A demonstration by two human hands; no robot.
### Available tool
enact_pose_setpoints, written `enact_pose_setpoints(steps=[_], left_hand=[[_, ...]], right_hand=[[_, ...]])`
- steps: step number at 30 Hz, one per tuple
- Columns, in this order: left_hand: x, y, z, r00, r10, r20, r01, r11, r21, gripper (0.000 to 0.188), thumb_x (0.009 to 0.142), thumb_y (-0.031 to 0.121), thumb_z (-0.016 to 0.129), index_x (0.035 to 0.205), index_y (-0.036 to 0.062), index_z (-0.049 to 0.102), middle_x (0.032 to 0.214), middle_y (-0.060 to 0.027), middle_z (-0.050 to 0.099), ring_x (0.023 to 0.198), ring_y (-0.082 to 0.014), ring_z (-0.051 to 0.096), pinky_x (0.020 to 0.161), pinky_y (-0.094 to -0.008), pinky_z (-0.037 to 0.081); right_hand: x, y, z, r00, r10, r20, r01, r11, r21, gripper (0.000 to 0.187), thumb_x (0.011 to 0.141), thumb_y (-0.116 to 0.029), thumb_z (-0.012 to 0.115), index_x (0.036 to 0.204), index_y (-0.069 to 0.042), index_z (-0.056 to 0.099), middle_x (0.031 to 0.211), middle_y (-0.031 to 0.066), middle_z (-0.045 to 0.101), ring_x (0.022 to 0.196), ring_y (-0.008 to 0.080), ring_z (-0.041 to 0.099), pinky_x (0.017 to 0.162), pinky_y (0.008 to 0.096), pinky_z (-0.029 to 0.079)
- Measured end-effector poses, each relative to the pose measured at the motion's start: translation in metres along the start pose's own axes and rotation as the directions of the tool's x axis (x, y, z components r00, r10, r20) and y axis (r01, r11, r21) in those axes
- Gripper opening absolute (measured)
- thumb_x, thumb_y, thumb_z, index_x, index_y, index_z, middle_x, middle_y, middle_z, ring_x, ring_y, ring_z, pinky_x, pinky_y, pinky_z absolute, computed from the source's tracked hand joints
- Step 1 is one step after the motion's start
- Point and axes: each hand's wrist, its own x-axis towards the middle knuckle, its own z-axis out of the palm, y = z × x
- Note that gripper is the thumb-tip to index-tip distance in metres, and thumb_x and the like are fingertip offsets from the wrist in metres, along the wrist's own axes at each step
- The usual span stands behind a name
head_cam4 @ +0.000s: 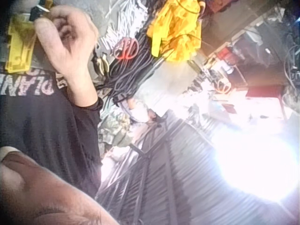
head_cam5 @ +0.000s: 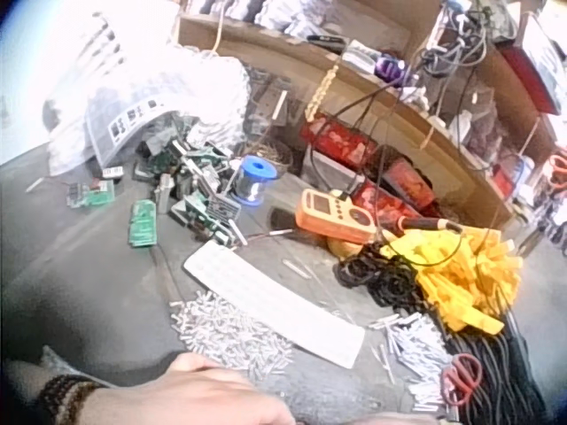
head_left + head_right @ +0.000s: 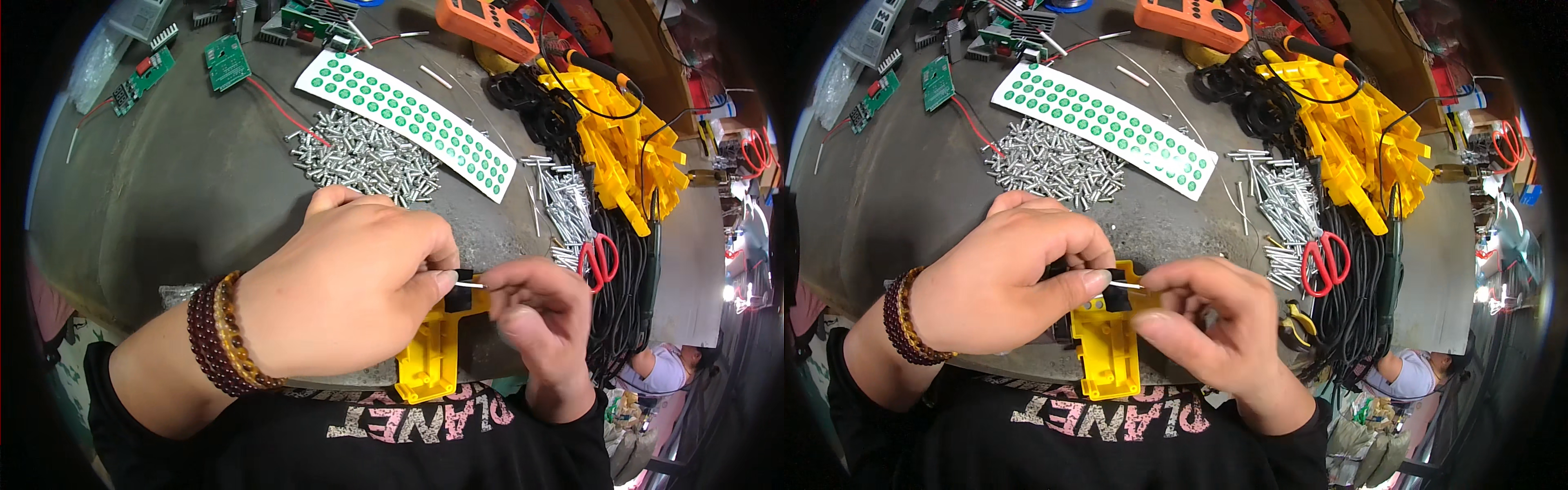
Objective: Assembling the components of a yellow handheld electronic device, including wiring and soldering.
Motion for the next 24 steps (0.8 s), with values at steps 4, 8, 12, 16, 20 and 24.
enact_pose_setpoints(steps=[4,8,12,16,20,24], left_hand=[[0.0,-0.002,-0.002,1.0,0.006,0.017,-0.005,1.0,-0.03,0.01,0.088,0.015,0.066,0.095,0.0081,0.064,0.084,-0.0014,0.061,0.087,-0.0183,0.059,0.094,-0.0365,0.035],[0.0,0.001,-0.004,0.999,0.031,0.023,-0.03,0.999,-0.028,0.01,0.088,0.016,0.067,0.094,0.009,0.064,0.084,-0.001,0.062,0.087,-0.0184,0.059,0.094,-0.0362,0.035],[0.0,0.002,-0.002,0.999,0.033,-0.011,-0.033,0.999,-0.002,0.009,0.088,0.016,0.068,0.093,0.0095,0.063,0.084,-0.0005,0.062,0.087,-0.0183,0.059,0.095,-0.0365,0.034],[-0.001,0.003,0.002,0.999,0.028,-0.02,-0.028,1.0,0.013,0.007,0.088,0.014,0.067,0.092,0.0092,0.062,0.083,-0.0005,0.061,0.086,-0.0184,0.058,0.095,-0.0371,0.034],[-0.002,0.002,0.008,0.995,0.04,-0.093,-0.033,0.997,0.076,0.005,0.089,0.011,0.064,0.091,0.0087,0.06,0.083,-0.0021,0.059,0.087,-0.0204,0.058,0.095,-0.0381,0.034],[-0.002,0.002,0.007,0.995,0.043,-0.085,-0.034,0.994,0.103,0.004,0.091,0.011,0.061,0.091,0.008,0.059,0.084,-0.0038,0.058,0.089,-0.0225,0.057,0.095,-0.0387,0.034]], right_hand=[[0.002,0.007,0.018,1.0,0.027,0.008,-0.027,0.996,0.081,0.013,0.087,-0.007,0.073,0.095,0.002,0.069,0.076,0.0035,0.066,0.063,0.0052,0.061,0.055,0.0202,0.046],[0.001,0.011,0.018,1.0,0.026,0.011,-0.027,0.994,0.102,0.012,0.087,-0.007,0.073,0.093,0.002,0.069,0.077,0.0043,0.067,0.066,0.0066,0.063,0.057,0.0211,0.048],[0.002,0.008,0.018,1.0,-0.013,0.027,0.011,0.998,0.055,0.011,0.088,-0.007,0.073,0.091,0.002,0.068,0.077,0.0043,0.067,0.065,0.0067,0.063,0.057,0.021,0.048],[0.002,0.008,0.021,0.999,-0.021,0.028,0.019,0.998,0.055,0.01,0.088,-0.007,0.072,0.09,0.002,0.067,0.076,0.0039,0.066,0.064,0.0063,0.062,0.056,0.0211,0.047],[0.002,0.008,0.023,1.0,-0.008,0.017,0.007,0.998,0.06,0.01,0.089,-0.007,0.071,0.09,0.002,0.067,0.075,0.0035,0.065,0.064,0.0056,0.061,0.057,0.0208,0.047],[0.001,0.008,0.024,1.0,0.005,0.012,-0.006,0.997,0.075,0.01,0.089,-0.007,0.071,0.09,0.002,0.066,0.076,0.0031,0.065,0.066,0.005,0.061,0.057,0.0207,0.046]])
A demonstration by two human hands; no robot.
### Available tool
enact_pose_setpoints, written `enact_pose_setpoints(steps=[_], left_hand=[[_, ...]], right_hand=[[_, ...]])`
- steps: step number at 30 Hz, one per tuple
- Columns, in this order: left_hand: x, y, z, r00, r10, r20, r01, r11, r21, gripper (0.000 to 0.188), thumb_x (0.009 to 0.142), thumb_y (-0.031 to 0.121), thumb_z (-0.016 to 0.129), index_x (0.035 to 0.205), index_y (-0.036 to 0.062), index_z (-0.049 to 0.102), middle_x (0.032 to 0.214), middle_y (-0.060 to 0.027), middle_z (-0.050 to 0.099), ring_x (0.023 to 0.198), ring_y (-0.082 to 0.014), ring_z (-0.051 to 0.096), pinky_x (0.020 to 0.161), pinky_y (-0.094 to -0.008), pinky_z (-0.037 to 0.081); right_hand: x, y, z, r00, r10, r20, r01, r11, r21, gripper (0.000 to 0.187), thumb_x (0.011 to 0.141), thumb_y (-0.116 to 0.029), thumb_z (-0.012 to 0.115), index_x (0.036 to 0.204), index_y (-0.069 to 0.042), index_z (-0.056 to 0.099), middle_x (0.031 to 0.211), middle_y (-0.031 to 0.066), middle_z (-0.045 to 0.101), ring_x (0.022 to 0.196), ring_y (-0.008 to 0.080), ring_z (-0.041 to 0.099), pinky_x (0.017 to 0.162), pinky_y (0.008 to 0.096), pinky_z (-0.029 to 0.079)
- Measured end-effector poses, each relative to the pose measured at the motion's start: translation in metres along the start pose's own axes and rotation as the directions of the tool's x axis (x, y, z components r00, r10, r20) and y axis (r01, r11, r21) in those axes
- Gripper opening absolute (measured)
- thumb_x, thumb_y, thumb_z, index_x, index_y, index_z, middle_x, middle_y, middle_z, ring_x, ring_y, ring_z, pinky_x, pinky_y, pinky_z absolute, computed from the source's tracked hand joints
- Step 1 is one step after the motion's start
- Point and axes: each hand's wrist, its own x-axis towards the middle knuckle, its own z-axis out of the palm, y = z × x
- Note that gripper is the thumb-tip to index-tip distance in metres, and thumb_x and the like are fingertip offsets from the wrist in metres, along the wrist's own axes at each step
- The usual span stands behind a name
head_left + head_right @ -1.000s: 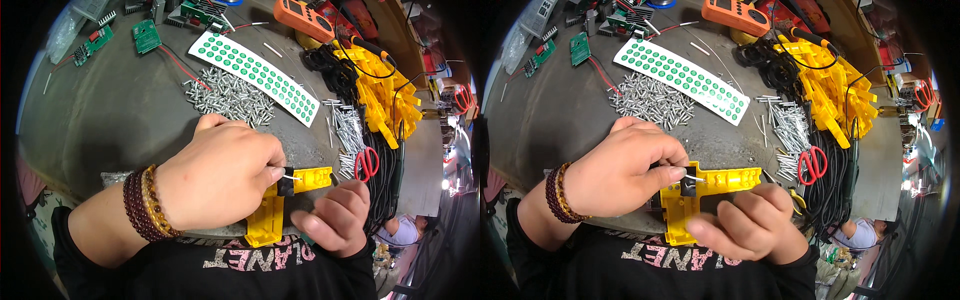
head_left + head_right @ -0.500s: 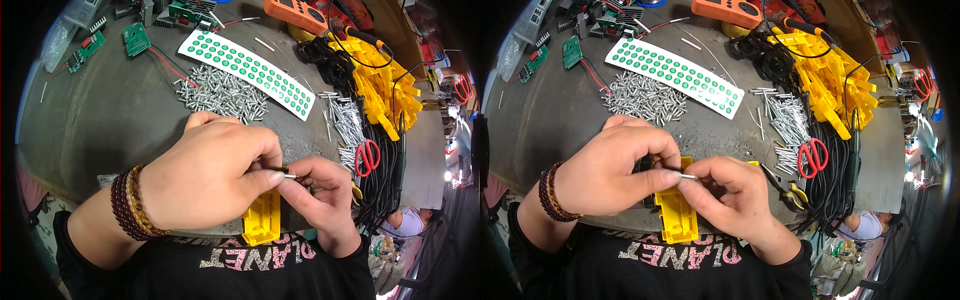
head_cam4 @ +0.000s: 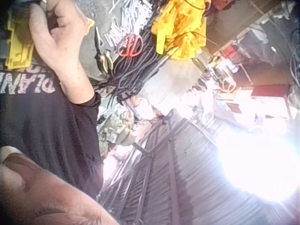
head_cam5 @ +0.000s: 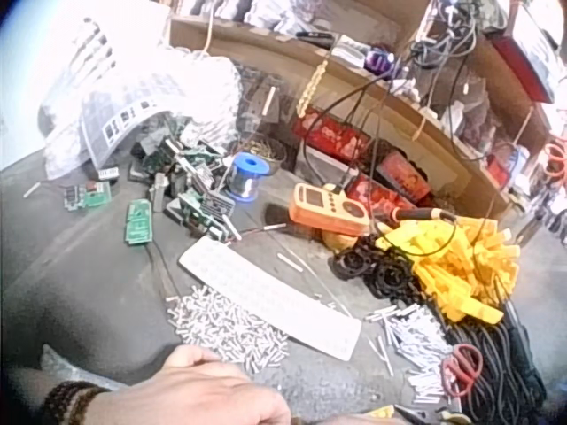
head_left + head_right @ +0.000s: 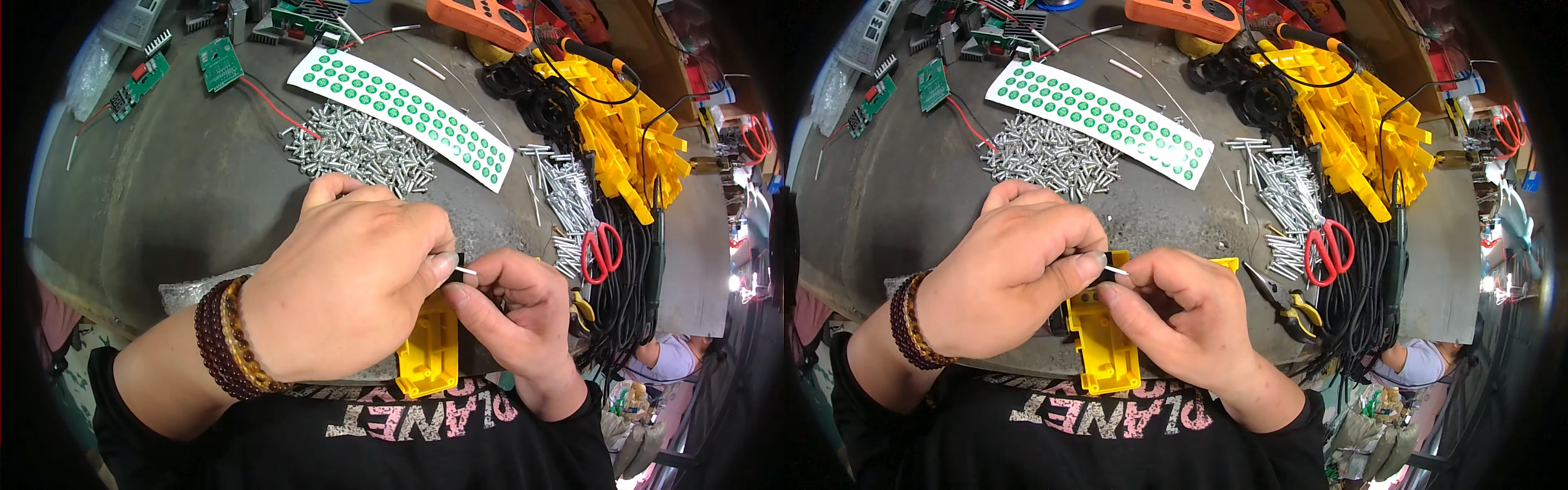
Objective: Assembling the components of a yellow handheld electronic device, including wiring and soldering.
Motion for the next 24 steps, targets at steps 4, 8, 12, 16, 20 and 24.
enact_pose_setpoints(steps=[4,8,12,16,20,24], left_hand=[[0.0,0.001,-0.002,1.0,-0.013,0.023,0.013,1.0,0.001,0.004,0.091,0.012,0.06,0.092,0.0076,0.059,0.084,-0.0041,0.058,0.089,-0.0227,0.057,0.095,-0.0387,0.034],[0.002,0.0,-0.002,0.999,0.008,0.033,-0.008,1.0,-0.003,0.005,0.093,0.013,0.059,0.094,0.0075,0.06,0.083,-0.004,0.058,0.089,-0.0217,0.057,0.094,-0.0381,0.033],[0.002,0.001,-0.003,0.999,0.011,0.045,-0.01,1.0,-0.029,0.007,0.093,0.014,0.06,0.095,0.0073,0.061,0.083,-0.0033,0.058,0.088,-0.0206,0.056,0.094,-0.0376,0.033],[0.001,-0.001,-0.007,0.996,0.03,0.08,-0.029,0.999,-0.02,0.007,0.093,0.014,0.06,0.095,0.0076,0.062,0.085,-0.0024,0.059,0.09,-0.0203,0.057,0.093,-0.0376,0.033],[0.002,-0.004,-0.01,0.99,0.042,0.132,-0.033,0.997,-0.066,0.01,0.089,0.013,0.064,0.097,0.0081,0.063,0.088,-0.002,0.062,0.093,-0.0202,0.057,0.095,-0.0379,0.034],[0.001,-0.003,-0.014,0.985,0.033,0.171,-0.014,0.994,-0.11,0.015,0.084,0.013,0.068,0.098,0.0079,0.065,0.09,-0.0025,0.063,0.095,-0.0205,0.058,0.096,-0.0382,0.034]], right_hand=[[-0.001,0.0,-0.002,0.999,0.029,0.022,-0.029,0.999,-0.015,0.011,0.089,-0.007,0.071,0.09,0.002,0.066,0.078,0.003,0.065,0.067,0.005,0.061,0.058,0.0208,0.047],[0.0,-0.001,-0.002,0.999,0.044,0.001,-0.044,0.998,0.039,0.011,0.089,-0.008,0.071,0.088,0.002,0.066,0.078,0.0021,0.065,0.067,0.0045,0.061,0.058,0.0206,0.047],[0.002,-0.004,-0.008,0.999,0.036,0.015,-0.037,0.995,0.089,0.011,0.09,-0.007,0.07,0.093,0.002,0.065,0.078,0.0007,0.064,0.066,0.0026,0.057,0.058,0.0189,0.044],[0.002,-0.009,-0.004,0.996,0.09,-0.024,-0.085,0.987,0.139,0.01,0.093,-0.006,0.066,0.097,0.002,0.063,0.079,0.0002,0.063,0.069,0.0024,0.054,0.061,0.0183,0.042],[0.001,-0.009,-0.004,0.992,0.118,-0.054,-0.114,0.991,0.071,0.009,0.094,-0.006,0.062,0.093,0.003,0.062,0.077,0.0024,0.062,0.068,0.006,0.054,0.061,0.0216,0.042],[0.002,-0.007,-0.001,0.994,0.086,-0.07,-0.082,0.995,0.059,0.01,0.095,-0.006,0.062,0.09,0.003,0.061,0.074,0.004,0.062,0.065,0.0076,0.053,0.059,0.0237,0.042]])
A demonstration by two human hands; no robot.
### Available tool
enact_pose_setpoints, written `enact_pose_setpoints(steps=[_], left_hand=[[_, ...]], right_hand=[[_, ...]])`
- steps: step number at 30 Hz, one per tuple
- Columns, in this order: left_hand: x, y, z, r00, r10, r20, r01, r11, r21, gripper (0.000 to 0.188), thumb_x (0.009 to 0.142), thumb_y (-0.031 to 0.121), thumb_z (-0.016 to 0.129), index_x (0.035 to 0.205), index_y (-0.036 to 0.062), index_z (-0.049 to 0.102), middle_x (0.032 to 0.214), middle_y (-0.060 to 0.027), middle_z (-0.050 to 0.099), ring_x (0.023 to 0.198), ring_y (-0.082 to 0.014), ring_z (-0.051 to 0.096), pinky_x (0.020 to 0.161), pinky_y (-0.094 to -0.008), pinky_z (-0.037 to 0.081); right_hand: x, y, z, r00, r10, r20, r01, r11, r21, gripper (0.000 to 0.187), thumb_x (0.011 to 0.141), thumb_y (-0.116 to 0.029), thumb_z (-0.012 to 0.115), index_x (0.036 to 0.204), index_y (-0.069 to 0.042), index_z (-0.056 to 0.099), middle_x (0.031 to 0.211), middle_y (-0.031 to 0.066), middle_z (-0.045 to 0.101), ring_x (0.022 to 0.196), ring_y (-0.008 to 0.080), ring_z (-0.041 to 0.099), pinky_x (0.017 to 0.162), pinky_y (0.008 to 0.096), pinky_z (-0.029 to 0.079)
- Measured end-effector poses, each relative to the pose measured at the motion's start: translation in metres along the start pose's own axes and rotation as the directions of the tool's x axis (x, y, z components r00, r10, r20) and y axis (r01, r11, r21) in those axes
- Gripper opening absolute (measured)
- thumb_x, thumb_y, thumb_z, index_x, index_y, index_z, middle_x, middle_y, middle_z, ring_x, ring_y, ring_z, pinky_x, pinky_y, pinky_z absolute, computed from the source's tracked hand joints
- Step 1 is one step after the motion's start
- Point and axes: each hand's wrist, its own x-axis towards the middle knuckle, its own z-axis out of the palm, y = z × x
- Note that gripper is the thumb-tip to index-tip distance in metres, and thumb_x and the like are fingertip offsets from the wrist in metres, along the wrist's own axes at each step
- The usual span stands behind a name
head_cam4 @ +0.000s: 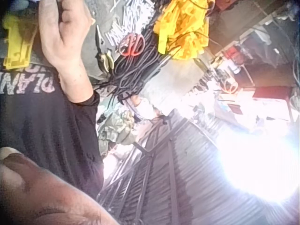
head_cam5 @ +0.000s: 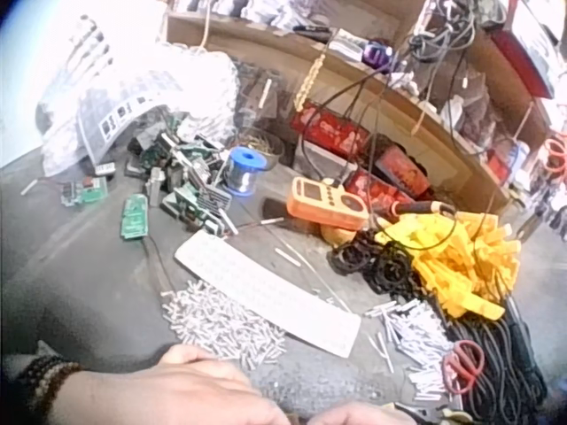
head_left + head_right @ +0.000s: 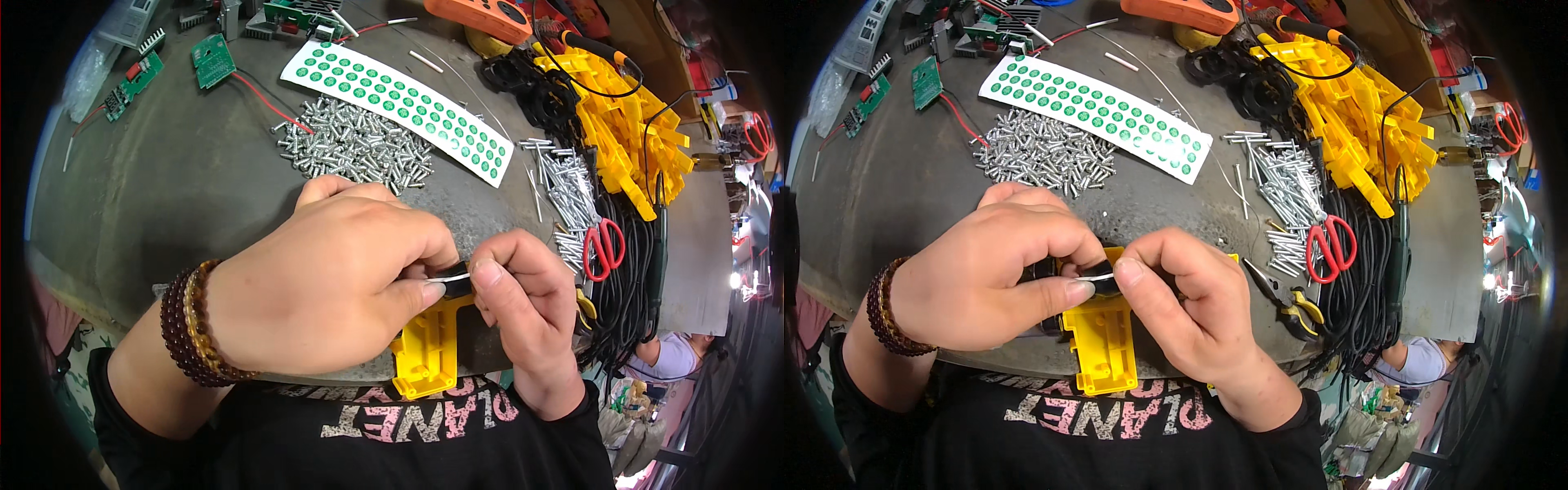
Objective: Assembling the components of a yellow handheld electronic device, including wiring and soldering.
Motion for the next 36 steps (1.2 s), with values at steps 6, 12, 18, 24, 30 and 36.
enact_pose_setpoints(steps=[6,12,18,24,30,36], left_hand=[[0.002,0.003,-0.004,0.998,-0.031,0.05,0.032,0.999,-0.013,0.015,0.083,0.012,0.068,0.096,0.0068,0.065,0.092,-0.0034,0.064,0.094,-0.0212,0.058,0.094,-0.0385,0.036],[0.005,-0.005,-0.006,0.997,0.082,0.008,-0.08,0.989,-0.121,0.014,0.09,0.012,0.062,0.091,-0.0009,0.066,0.08,-0.0072,0.065,0.08,-0.0214,0.061,0.08,-0.0342,0.045],[0.015,0.004,-0.008,0.964,-0.235,0.126,0.262,0.923,-0.283,0.023,0.099,0.016,0.057,0.094,-0.0045,0.067,0.074,-0.0092,0.067,0.069,-0.0154,0.064,0.065,-0.0295,0.05],[0.016,0.005,-0.005,0.925,-0.343,0.163,0.379,0.805,-0.456,0.018,0.095,0.012,0.063,0.097,-0.0049,0.068,0.082,-0.0065,0.07,0.078,-0.0095,0.064,0.073,-0.0257,0.052],[0.013,0.0,-0.006,0.983,-0.15,0.108,0.179,0.923,-0.34,0.018,0.09,0.014,0.07,0.095,-0.0028,0.069,0.084,-0.0065,0.07,0.079,-0.0105,0.064,0.073,-0.0271,0.051],[0.013,0.002,-0.006,0.986,-0.157,0.049,0.165,0.932,-0.322,0.017,0.089,0.018,0.07,0.09,0.0009,0.069,0.081,-0.0084,0.068,0.077,-0.0189,0.064,0.072,-0.0316,0.05]], right_hand=[[0.002,0.0,0.0,0.999,-0.033,0.007,0.034,0.999,-0.036,0.012,0.095,-0.007,0.062,0.087,0.002,0.061,0.068,0.0034,0.059,0.061,0.008,0.052,0.056,0.0246,0.041],[0.004,0.002,-0.002,0.999,-0.049,-0.003,0.049,0.998,-0.041,0.013,0.095,-0.008,0.062,0.086,0.002,0.061,0.067,0.0031,0.059,0.06,0.008,0.051,0.055,0.0246,0.041],[0.004,-0.001,-0.002,1.0,-0.029,0.0,0.029,0.999,-0.027,0.013,0.094,-0.008,0.063,0.086,0.002,0.061,0.068,0.0031,0.06,0.061,0.0077,0.052,0.056,0.0248,0.042],[0.001,0.0,-0.001,0.999,-0.03,-0.014,0.029,0.999,-0.032,0.013,0.094,-0.009,0.063,0.086,0.002,0.063,0.069,0.0042,0.062,0.063,0.0083,0.055,0.057,0.0249,0.043],[0.002,0.001,-0.002,0.999,-0.049,-0.01,0.048,0.997,-0.052,0.015,0.094,-0.011,0.064,0.087,0.002,0.063,0.069,0.0049,0.062,0.063,0.0096,0.056,0.058,0.0262,0.044],[0.003,0.001,-0.007,0.999,-0.042,0.005,0.041,0.996,0.073,0.014,0.093,-0.012,0.065,0.087,0.001,0.064,0.077,0.0064,0.063,0.064,0.0094,0.056,0.058,0.0257,0.044]])
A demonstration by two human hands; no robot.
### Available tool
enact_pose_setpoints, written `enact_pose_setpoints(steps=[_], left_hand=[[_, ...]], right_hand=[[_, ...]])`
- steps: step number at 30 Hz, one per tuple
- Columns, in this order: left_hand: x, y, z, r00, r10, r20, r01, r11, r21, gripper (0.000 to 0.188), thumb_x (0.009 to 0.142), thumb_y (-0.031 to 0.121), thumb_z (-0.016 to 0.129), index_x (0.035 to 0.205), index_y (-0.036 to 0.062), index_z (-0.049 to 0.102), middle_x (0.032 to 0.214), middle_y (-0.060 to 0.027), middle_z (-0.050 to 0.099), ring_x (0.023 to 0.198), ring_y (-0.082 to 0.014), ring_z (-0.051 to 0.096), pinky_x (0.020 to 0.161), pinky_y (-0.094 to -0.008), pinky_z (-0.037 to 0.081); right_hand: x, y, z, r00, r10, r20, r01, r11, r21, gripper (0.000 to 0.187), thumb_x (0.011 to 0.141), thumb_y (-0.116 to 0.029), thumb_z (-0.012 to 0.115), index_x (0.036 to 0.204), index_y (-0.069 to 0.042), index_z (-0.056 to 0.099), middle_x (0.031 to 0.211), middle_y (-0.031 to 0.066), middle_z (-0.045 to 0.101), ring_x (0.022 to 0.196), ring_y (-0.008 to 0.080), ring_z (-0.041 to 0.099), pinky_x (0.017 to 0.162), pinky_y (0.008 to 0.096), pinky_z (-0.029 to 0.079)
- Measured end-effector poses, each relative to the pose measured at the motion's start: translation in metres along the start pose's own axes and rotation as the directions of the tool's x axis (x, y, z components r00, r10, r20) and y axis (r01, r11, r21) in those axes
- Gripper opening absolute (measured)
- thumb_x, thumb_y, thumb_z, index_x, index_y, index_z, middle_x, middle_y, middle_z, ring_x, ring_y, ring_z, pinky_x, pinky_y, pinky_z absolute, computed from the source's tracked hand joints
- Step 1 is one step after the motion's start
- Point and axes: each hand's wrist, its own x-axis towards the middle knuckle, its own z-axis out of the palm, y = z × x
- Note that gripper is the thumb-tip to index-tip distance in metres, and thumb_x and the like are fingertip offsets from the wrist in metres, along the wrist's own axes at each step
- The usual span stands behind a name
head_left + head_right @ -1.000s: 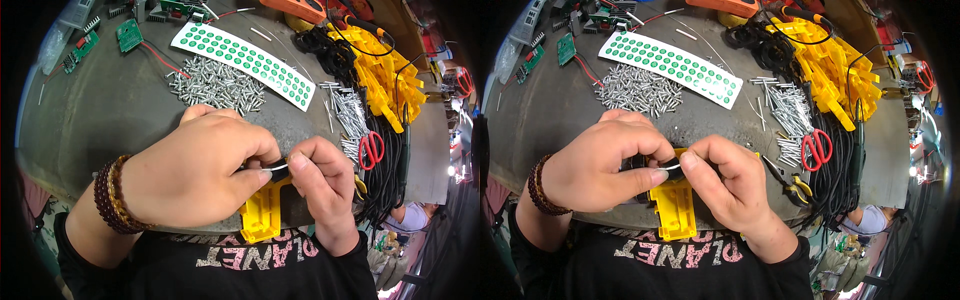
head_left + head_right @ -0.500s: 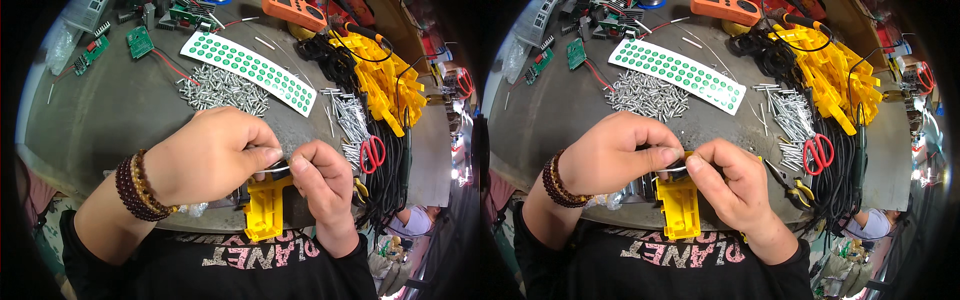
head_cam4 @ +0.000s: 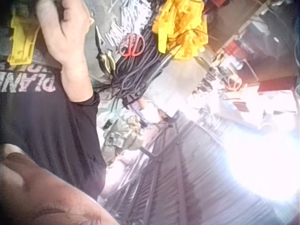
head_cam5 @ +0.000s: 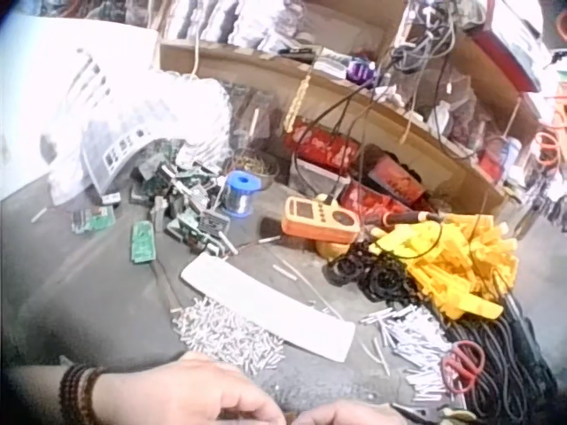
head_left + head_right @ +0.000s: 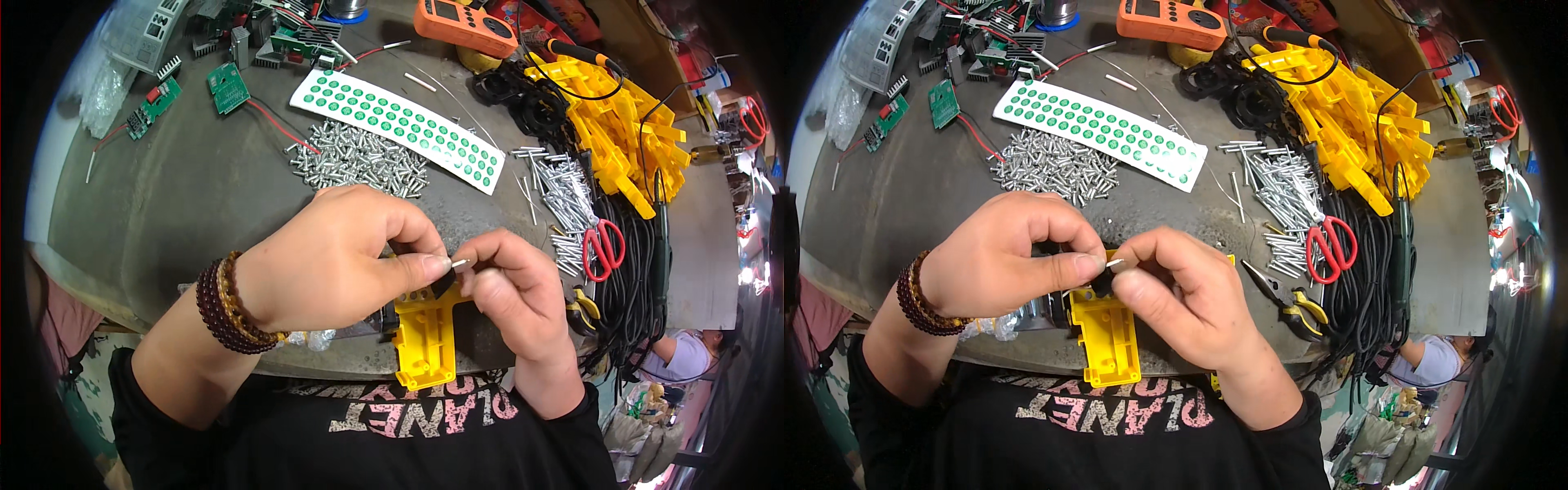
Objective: Assembling the components of a yellow handheld electronic device, including wiring and soldering.
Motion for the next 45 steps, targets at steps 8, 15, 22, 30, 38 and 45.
enact_pose_setpoints(steps=[8,15,22,30,38,45], left_hand=[[0.001,-0.008,0.006,0.974,0.214,-0.077,-0.193,0.956,0.222,0.017,0.087,0.019,0.071,0.088,0.0021,0.068,0.081,-0.0092,0.067,0.077,-0.0224,0.063,0.074,-0.0334,0.049],[0.001,-0.001,-0.003,0.997,-0.028,0.076,0.035,0.995,-0.093,0.016,0.085,0.013,0.074,0.091,-0.0006,0.068,0.084,-0.0062,0.069,0.082,-0.0117,0.064,0.077,-0.0268,0.05],[0.0,-0.003,-0.004,0.994,0.065,0.083,-0.062,0.997,-0.042,0.016,0.089,0.013,0.07,0.096,-0.0008,0.07,0.087,-0.0073,0.068,0.082,-0.0145,0.064,0.076,-0.0274,0.05],[0.003,-0.004,-0.003,0.991,0.109,0.073,-0.109,0.994,0.007,0.013,0.085,0.012,0.075,0.089,0.0008,0.07,0.085,-0.0078,0.067,0.08,-0.0165,0.064,0.073,-0.0291,0.05],[0.003,-0.004,-0.002,0.989,0.131,0.068,-0.13,0.991,-0.009,0.017,0.08,0.013,0.079,0.088,0.0015,0.069,0.083,-0.0067,0.066,0.079,-0.0175,0.064,0.075,-0.0305,0.049],[-0.008,0.0,0.019,0.946,0.32,-0.052,-0.252,0.825,0.505,0.04,0.067,0.022,0.085,0.096,0.01,0.06,0.092,-0.0023,0.062,0.09,-0.0226,0.06,0.091,-0.0387,0.036]], right_hand=[[-0.002,-0.002,-0.004,0.986,-0.079,0.145,0.107,0.974,-0.198,0.01,0.082,-0.004,0.071,0.084,0.002,0.063,0.08,0.0037,0.061,0.069,0.0078,0.054,0.061,0.0232,0.039],[-0.002,0.005,-0.004,0.966,-0.196,0.167,0.226,0.957,-0.18,0.011,0.084,-0.008,0.073,0.084,-0.001,0.065,0.073,0.0041,0.062,0.058,0.009,0.055,0.051,0.0242,0.04],[0.0,0.002,-0.014,0.953,-0.177,0.245,0.23,0.951,-0.206,0.011,0.083,-0.009,0.075,0.085,-0.001,0.067,0.074,0.0039,0.063,0.057,0.0074,0.054,0.051,0.0232,0.039],[-0.001,0.006,-0.006,0.971,-0.238,0.032,0.241,0.965,-0.101,0.014,0.084,-0.011,0.075,0.09,0.0,0.069,0.079,0.0056,0.065,0.065,0.0097,0.058,0.058,0.0231,0.044],[0.002,0.006,-0.002,0.934,-0.345,0.093,0.358,0.898,-0.256,0.009,0.087,-0.008,0.072,0.089,0.0,0.067,0.077,0.0075,0.065,0.066,0.0149,0.06,0.059,0.0267,0.046],[-0.002,0.01,0.001,0.945,-0.328,-0.019,0.31,0.909,-0.277,0.01,0.086,-0.008,0.072,0.087,0.0,0.066,0.076,0.0075,0.064,0.062,0.0165,0.059,0.055,0.0273,0.045]])
